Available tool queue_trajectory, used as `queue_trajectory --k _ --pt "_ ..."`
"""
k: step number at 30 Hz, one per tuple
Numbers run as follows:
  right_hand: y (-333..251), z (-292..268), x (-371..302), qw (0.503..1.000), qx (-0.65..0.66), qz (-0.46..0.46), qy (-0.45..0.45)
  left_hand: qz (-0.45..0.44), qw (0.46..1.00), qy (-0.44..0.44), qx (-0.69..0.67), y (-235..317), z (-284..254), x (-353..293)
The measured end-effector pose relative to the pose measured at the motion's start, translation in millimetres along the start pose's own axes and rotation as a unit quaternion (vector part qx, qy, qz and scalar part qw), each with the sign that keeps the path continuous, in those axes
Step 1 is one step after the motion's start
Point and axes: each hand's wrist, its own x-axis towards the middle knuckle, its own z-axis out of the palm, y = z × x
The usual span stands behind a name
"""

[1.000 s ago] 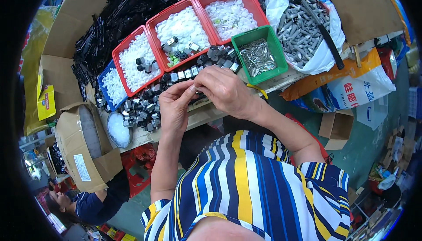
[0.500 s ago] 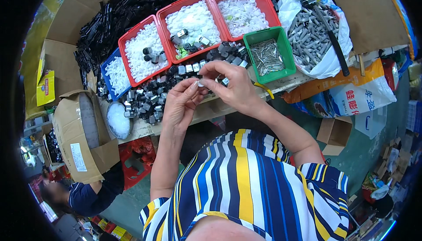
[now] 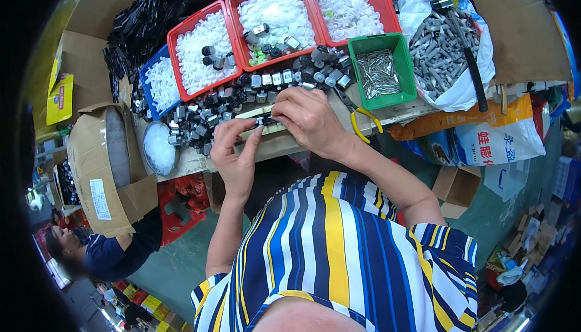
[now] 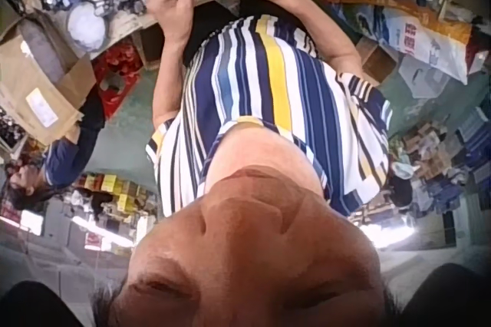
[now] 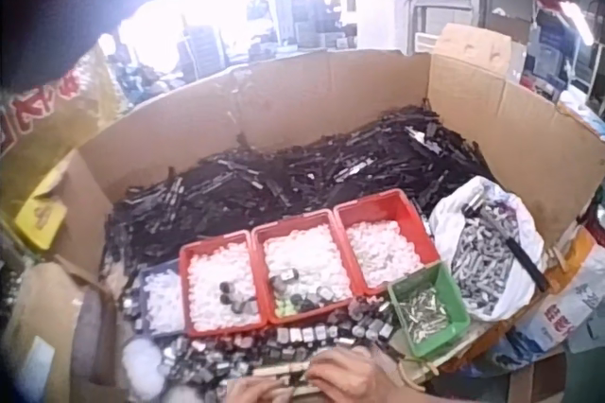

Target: The person assembles small metal lock cylinders at a workbench. They pick up lock bodies and internal components, insert pins into the cylinders, and use pliers to adjust or secure parts. The person works with multiple lock units, placing finished or partially assembled items into a tray.

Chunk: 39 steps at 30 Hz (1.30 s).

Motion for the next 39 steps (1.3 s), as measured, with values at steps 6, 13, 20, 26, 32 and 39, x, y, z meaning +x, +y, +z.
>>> queue_trajectory --k 6,13,20,26,32,39 --pt "7.8 17.9 2.8 0.999 -0.04 -0.004 -0.021 0.172 0.972 0.016 0.162 -20.9 5.1 -13.5" --pt "5.5 28.5 3.9 0.998 -0.042 0.001 -0.04 0.238 0.945 0.003 0.224 -39.1 7.6 -18.0" --pt "10.1 30.1 0.1 0.998 -0.035 0.016 -0.053 0.285 0.913 -0.028 0.29 -43.7 5.2 -14.6" --pt "5.8 30.5 -1.8 0.996 -0.074 -0.021 -0.053 0.301 0.907 -0.055 0.288 -46.7 -0.4 -9.2" --pt "4.9 30.0 -6.4 0.977 -0.165 -0.108 -0.077 0.308 0.903 -0.065 0.293 -47.9 -3.8 -8.7" --pt "5.5 -22.8 4.8 0.992 -0.107 -0.067 0.013 0.313 0.907 -0.098 0.265 -51.3 -10.2 -7.8"
